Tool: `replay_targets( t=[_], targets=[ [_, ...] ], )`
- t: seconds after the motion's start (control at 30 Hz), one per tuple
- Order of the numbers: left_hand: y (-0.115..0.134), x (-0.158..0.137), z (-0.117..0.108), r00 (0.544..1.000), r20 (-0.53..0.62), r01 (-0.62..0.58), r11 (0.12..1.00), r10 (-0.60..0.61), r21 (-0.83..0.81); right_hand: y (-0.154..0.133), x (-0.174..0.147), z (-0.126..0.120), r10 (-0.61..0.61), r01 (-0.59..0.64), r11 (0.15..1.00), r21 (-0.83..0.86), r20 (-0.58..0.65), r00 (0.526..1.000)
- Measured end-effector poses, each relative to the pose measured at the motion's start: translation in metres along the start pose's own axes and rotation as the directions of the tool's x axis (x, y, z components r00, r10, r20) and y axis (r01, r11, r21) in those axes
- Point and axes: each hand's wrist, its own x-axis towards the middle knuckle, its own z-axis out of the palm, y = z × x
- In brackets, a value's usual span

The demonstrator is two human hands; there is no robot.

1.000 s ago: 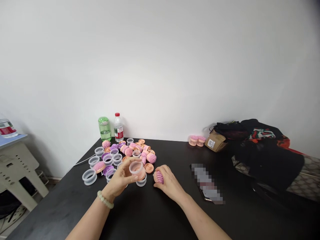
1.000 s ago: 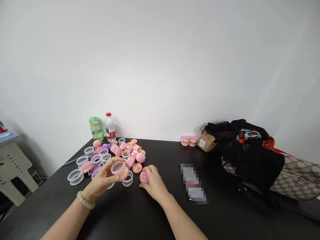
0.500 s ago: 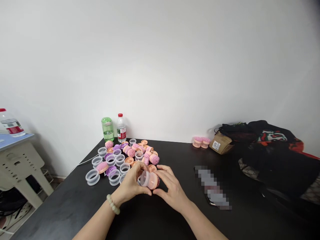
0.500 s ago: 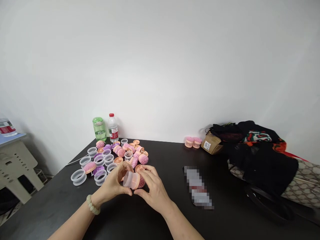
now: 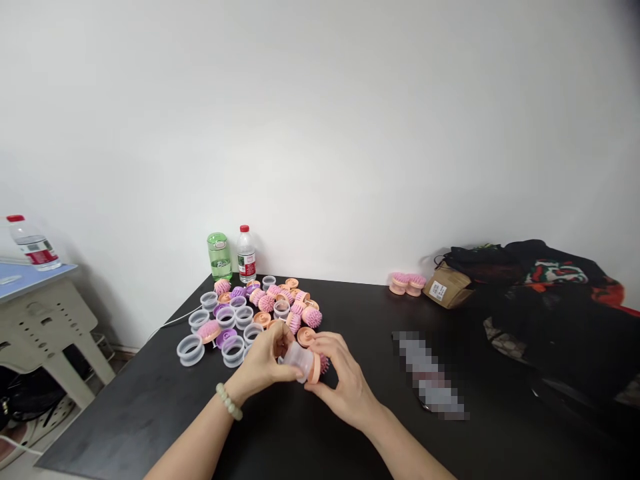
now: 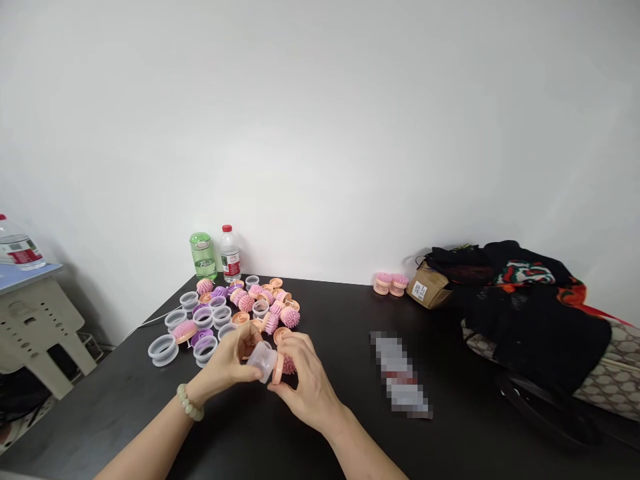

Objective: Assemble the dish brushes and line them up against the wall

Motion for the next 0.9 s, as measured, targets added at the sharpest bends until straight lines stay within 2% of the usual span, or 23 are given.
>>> replay_targets(
  t=[0.1,0.17,0.27,0.37,0.43,0.53,0.63,0.77,0.9],
  targets=[
    [0.0,0.001,-0.009,1.0,-0.026,-0.011,1.0,0.011,-0.014,0.001,-0.001,-0.005,-0.083,0.078,0.994,-0.077,-0.063,0.995],
    [0.003,0.0,-0.016,1.0,-0.011,-0.017,1.0,0.017,-0.002,0.005,0.0,-0.01,-0.036,0.023,0.995,-0.099,-0.128,0.991],
    [0.012,-0.004,-0.023,0.996,0.071,-0.064,0.984,0.052,0.169,0.018,0.001,-0.019,0.205,-0.217,0.975,-0.056,-0.175,0.963],
    [0.017,-0.007,-0.023,0.972,0.224,-0.166,0.898,0.078,0.407,0.036,0.001,-0.03,0.481,-0.486,0.874,0.005,-0.144,0.865],
    [0.016,-0.007,-0.022,0.946,0.314,-0.233,0.84,0.079,0.49,0.044,-0.001,-0.037,0.571,-0.573,0.819,0.005,-0.092,0.816],
    [0.012,-0.006,-0.02,0.919,0.387,-0.304,0.765,0.078,0.567,0.047,-0.004,-0.04,0.598,-0.598,0.801,-0.022,0.071,0.799],
    [0.01,-0.005,-0.019,0.915,0.397,-0.33,0.696,0.07,0.638,0.04,-0.004,-0.033,0.578,-0.582,0.812,-0.046,0.206,0.79],
    [0.012,-0.005,-0.018,0.913,0.4,-0.368,0.586,0.08,0.722,0.033,-0.004,-0.019,0.542,-0.535,0.839,-0.096,0.224,0.81],
    [0.011,-0.006,-0.019,0.922,0.376,-0.366,0.531,0.094,0.764,0.033,-0.006,-0.007,0.505,-0.486,0.863,-0.139,0.214,0.836]
  ],
)
